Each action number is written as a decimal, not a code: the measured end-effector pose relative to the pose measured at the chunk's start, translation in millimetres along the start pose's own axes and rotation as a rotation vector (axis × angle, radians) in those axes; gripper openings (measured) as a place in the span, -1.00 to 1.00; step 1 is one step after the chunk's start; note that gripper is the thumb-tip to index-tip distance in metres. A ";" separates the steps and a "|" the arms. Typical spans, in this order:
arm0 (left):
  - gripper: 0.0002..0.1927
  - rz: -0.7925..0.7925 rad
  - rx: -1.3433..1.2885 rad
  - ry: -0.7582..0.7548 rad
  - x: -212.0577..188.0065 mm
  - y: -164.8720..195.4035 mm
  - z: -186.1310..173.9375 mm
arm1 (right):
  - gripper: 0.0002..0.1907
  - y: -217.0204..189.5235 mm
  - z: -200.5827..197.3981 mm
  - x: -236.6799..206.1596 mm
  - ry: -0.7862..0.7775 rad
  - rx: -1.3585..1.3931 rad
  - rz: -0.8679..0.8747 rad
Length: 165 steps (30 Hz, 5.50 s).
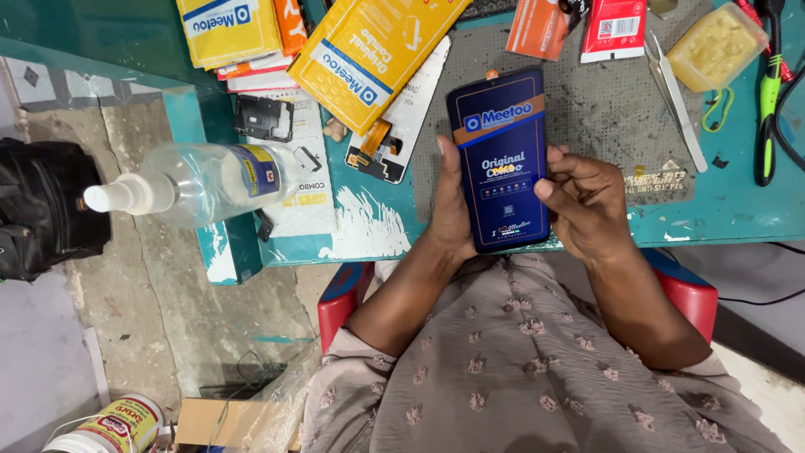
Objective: The person disassembles a smartphone on a repair workbench, prying open the back cover and removing the old battery. They fit a new replacement battery into the phone body, reassemble it, then power the phone on and tap the screen to test it.
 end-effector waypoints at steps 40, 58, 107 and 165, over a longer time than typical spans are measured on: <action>0.11 -0.118 0.039 -0.025 6.2 -20.7 -17.5 | -0.86 -131.9 146.9 13.5 -0.236 -1.227 -1.173; 0.03 -0.043 -0.100 0.079 9.8 -9.2 -21.7 | -0.89 -106.8 141.4 -33.6 -0.219 -1.431 -1.265; 0.15 -0.079 -0.127 0.018 15.5 -11.9 -15.6 | -0.86 -18.3 18.2 -107.6 -0.152 -1.050 -1.420; 0.11 -0.083 -0.135 -0.087 9.4 -8.8 -3.3 | -0.42 -57.0 64.0 -61.7 -0.137 -1.421 -1.157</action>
Point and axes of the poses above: each hand's wrist, its own x-axis towards the middle knuckle, its own z-axis out of the palm, y = z × x, the point moved 9 cm from there along x, towards the middle knuckle, and after that the axes turned 15 degrees about y, right-handed, at the moved point
